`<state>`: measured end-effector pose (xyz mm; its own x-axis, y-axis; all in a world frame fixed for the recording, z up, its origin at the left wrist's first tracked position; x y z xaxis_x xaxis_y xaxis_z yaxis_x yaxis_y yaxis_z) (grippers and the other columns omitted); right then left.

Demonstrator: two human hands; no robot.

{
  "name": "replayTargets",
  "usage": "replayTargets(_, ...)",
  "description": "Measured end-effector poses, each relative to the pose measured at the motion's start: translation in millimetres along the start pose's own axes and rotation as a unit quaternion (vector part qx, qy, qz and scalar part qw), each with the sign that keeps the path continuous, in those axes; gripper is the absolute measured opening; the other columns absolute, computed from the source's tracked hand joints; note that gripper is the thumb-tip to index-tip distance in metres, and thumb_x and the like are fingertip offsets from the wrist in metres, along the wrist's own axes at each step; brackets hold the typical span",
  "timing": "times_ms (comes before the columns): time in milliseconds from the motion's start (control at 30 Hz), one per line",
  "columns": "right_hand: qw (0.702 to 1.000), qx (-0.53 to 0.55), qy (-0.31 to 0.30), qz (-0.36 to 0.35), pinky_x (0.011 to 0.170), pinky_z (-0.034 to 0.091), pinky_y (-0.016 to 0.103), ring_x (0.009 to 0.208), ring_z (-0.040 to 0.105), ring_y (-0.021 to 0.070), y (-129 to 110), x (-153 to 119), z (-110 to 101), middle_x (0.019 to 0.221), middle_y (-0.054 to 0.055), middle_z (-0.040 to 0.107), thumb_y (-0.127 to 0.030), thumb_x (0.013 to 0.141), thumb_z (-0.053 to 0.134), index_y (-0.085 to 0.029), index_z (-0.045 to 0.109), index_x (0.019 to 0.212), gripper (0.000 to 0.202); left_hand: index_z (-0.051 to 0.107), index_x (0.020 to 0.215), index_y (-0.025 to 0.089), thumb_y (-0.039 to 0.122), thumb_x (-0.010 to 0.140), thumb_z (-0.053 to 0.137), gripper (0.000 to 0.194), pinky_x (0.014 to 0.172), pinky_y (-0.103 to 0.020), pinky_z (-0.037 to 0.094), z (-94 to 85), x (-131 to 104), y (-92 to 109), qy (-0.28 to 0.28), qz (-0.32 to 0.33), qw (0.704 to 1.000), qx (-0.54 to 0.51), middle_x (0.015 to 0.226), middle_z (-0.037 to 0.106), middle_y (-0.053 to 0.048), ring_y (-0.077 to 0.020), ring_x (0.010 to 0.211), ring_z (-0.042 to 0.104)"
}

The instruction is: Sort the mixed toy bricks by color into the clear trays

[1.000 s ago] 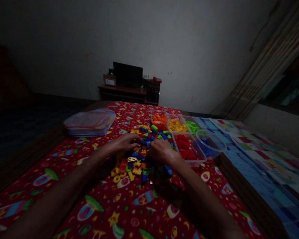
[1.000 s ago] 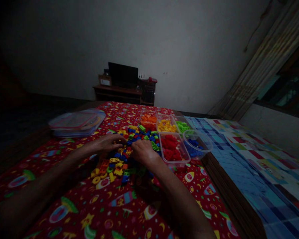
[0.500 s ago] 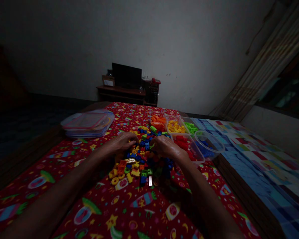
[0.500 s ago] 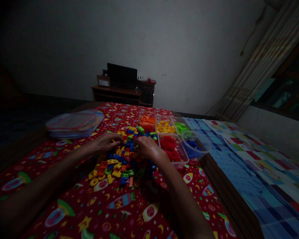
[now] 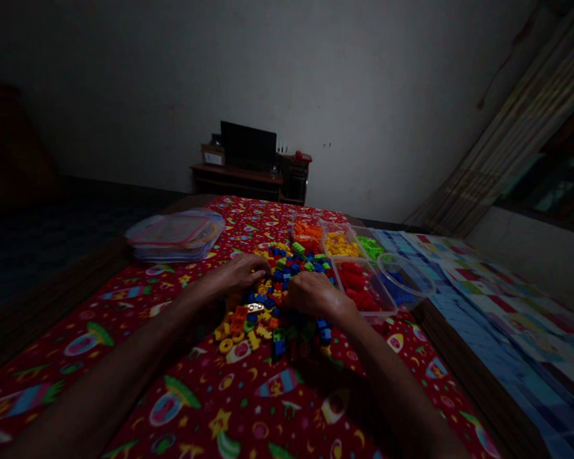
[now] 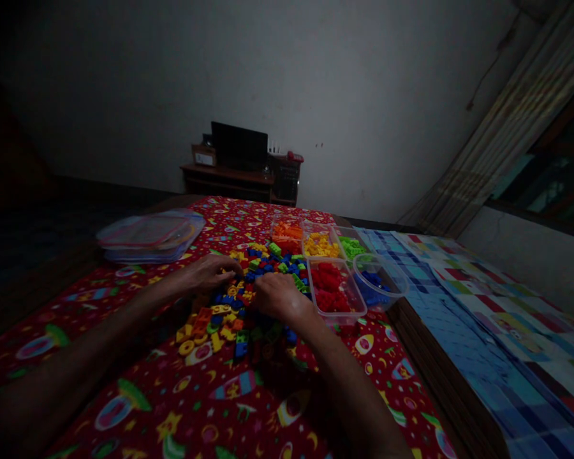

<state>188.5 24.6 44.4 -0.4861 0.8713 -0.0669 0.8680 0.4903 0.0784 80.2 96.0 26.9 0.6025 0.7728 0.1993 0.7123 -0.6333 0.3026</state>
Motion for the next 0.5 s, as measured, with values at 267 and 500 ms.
replayTargets(267, 0.979, 0.073, 0.142, 0.129, 0.064, 0.038, 0.023, 0.080, 0.062, 0.0164, 101.0, 1.7, -48.1, 0.095, 0.010, 0.070, -0.030, 0.088, 0.054, -0.015, 0.068, 0.101, 0.025, 0.072, 0.094, 0.021, 0.026, 0.081, 0.044, 0.031, 0.075, -0.021, 0.048, -1.7, 1.8, -3.9, -0.006, -0.023, 1.000, -0.014, 0.094, 0.074, -0.003, -0.0167, 0.086, 0.067)
replayTargets(500, 0.945, 0.049, 0.186, 0.266, 0.082, 0.043, 0.028, 0.102, 0.061, 0.0225, 190.7, 32.7, -50.1, 0.110, 0.014, 0.068, -0.030, 0.087, 0.053, -0.013, 0.067, 0.110, 0.031, 0.072, 0.092, 0.019, 0.024, 0.077, 0.043, 0.033, 0.076, -0.024, 0.051, -9.4, 3.2, -13.6, 0.031, -0.040, 0.999, -0.009, 0.093, 0.074, -0.005, -0.0173, 0.083, 0.067)
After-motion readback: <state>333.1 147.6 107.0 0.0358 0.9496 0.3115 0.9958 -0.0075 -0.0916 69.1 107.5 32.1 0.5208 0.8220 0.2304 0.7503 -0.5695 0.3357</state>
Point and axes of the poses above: each hand's wrist, its own x-axis towards the middle knuckle, its own z-axis out of the palm, y = z × x, the point moved 9 cm from there along x, towards the middle knuckle
